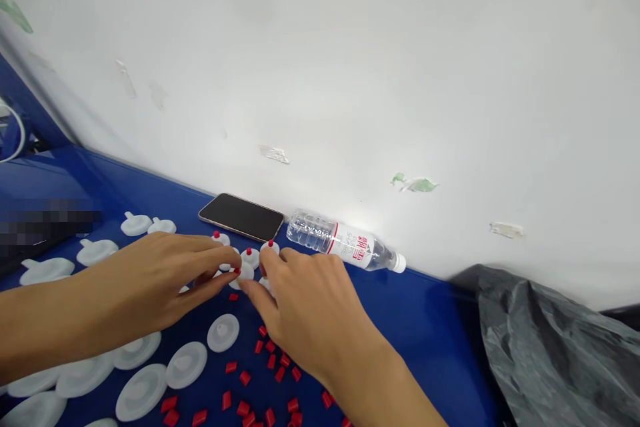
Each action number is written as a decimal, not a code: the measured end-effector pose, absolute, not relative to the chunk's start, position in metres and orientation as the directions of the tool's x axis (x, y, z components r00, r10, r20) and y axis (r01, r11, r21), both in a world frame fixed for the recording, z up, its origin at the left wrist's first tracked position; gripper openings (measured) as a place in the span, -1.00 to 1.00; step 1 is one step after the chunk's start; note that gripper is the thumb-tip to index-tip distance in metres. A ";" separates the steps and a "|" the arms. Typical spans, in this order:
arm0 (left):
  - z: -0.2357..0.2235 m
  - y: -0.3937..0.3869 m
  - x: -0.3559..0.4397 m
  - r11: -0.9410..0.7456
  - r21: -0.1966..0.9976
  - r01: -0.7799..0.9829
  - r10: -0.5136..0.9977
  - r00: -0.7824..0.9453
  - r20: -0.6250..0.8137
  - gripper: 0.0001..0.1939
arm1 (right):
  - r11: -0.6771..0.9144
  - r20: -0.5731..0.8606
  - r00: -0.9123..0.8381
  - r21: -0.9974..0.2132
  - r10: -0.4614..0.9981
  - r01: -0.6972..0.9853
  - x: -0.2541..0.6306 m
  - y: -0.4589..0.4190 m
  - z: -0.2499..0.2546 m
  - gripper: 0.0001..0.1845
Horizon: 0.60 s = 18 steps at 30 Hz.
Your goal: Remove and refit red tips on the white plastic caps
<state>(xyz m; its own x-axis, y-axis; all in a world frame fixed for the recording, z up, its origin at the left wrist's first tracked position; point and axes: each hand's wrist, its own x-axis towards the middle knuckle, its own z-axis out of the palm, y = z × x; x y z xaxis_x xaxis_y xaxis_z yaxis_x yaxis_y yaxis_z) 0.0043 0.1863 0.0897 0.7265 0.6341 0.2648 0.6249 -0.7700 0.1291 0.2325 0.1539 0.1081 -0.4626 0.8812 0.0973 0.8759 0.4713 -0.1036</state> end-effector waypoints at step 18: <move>0.130 0.166 0.010 -0.512 0.759 0.403 0.801 0.544 0.251 -0.82 | 0.525 0.256 -0.459 -0.368 0.851 0.768 0.223 0.138 0.120 -0.56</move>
<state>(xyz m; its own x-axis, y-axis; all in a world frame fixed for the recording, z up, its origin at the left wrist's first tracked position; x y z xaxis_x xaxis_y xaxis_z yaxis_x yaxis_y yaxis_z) 0.0105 0.1657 0.1300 0.5441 0.8007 0.2507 0.4031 -0.5115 0.7588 0.2233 0.1379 0.1197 -0.4590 0.8508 0.2558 0.7676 0.5247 -0.3680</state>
